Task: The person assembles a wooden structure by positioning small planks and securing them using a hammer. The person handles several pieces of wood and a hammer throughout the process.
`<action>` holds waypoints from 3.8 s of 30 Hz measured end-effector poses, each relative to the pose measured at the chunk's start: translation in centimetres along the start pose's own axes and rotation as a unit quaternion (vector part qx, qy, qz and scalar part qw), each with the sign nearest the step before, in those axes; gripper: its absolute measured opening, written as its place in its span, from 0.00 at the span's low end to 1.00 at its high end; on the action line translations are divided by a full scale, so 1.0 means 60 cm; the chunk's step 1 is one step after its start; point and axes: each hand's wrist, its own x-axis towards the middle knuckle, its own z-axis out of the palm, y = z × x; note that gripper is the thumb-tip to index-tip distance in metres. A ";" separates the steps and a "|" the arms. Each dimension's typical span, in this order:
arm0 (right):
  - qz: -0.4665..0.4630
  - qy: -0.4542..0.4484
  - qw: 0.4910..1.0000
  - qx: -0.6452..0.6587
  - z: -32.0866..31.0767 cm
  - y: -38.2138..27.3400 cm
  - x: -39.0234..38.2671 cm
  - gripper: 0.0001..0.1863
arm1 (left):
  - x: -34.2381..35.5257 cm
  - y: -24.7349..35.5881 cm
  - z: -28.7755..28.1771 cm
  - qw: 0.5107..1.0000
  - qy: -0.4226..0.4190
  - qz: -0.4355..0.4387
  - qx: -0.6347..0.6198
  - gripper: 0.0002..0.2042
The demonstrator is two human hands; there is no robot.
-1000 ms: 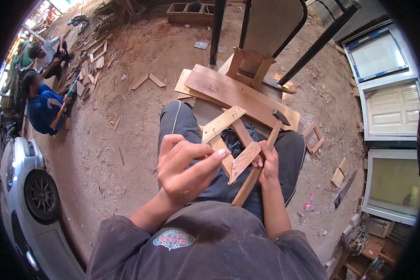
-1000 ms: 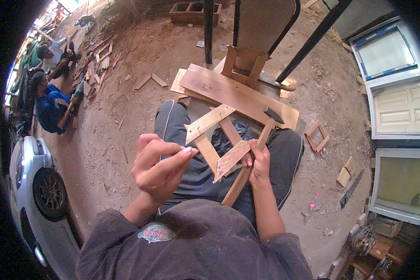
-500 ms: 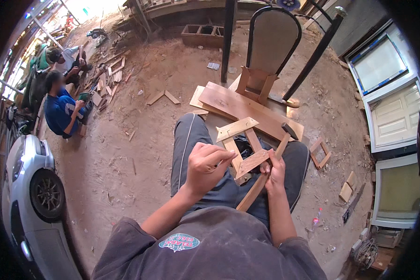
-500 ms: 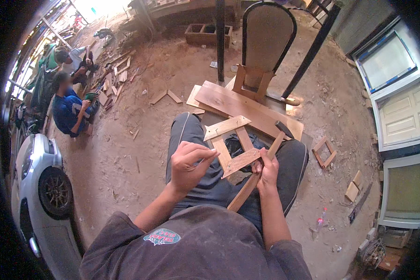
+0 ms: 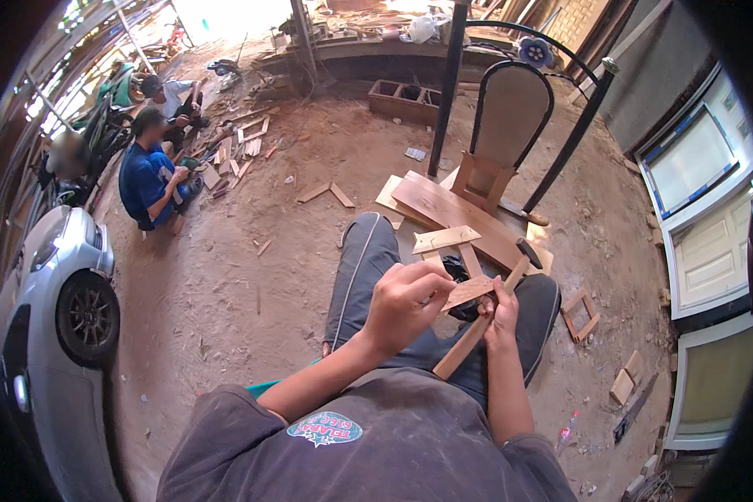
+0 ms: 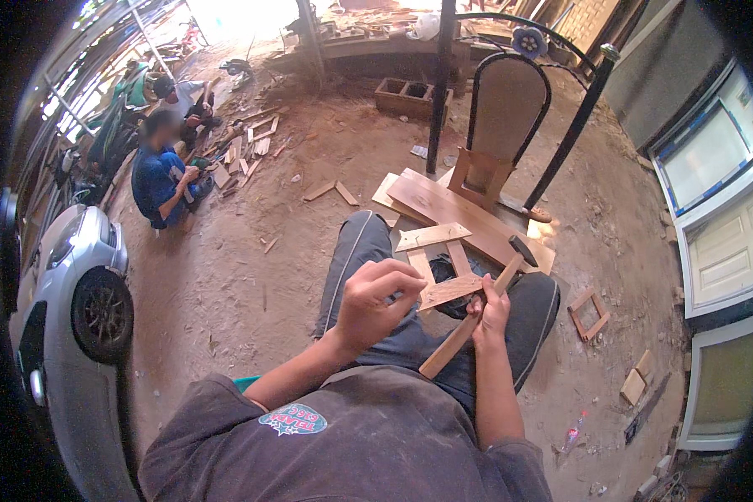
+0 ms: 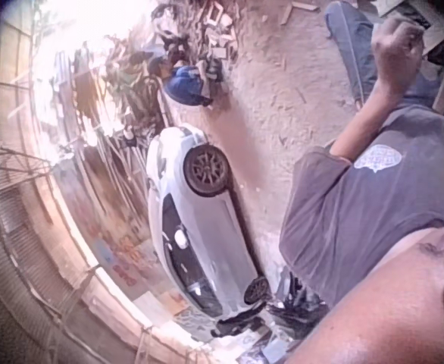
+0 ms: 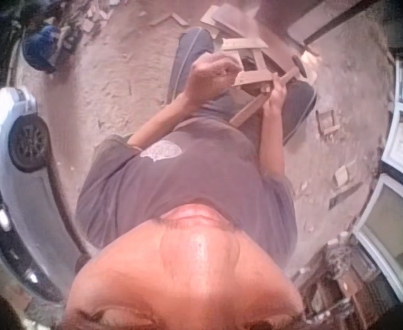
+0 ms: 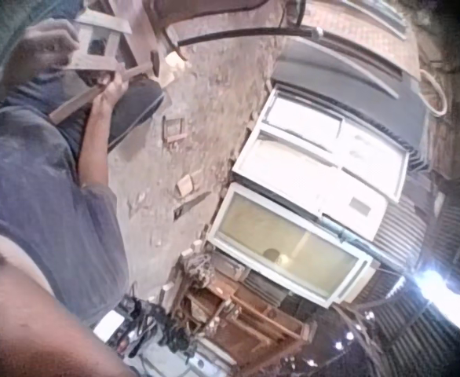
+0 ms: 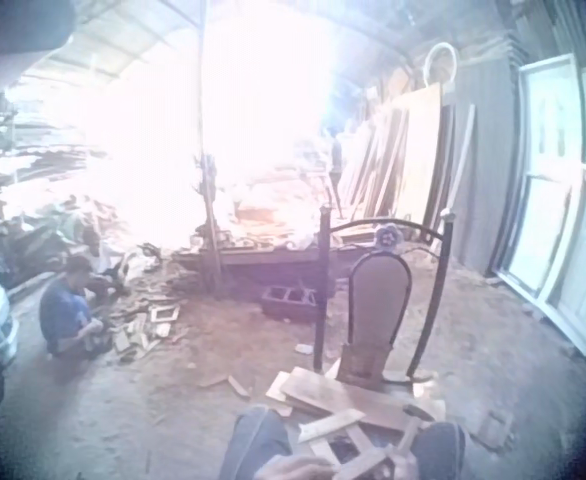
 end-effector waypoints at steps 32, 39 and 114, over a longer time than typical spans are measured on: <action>0.056 0.012 0.998 -0.006 -0.004 0.020 0.017 0.10 | -0.003 -0.140 0.086 0.963 -0.139 -0.159 -0.166 0.20; 0.069 0.015 0.997 0.014 -0.003 0.026 0.028 0.09 | -0.001 -0.201 0.094 0.955 -0.062 -0.220 -0.188 0.20; 0.190 -0.067 0.838 -0.507 0.012 -0.145 0.208 0.14 | -0.063 -0.399 0.363 0.672 -0.029 -0.574 -0.467 0.11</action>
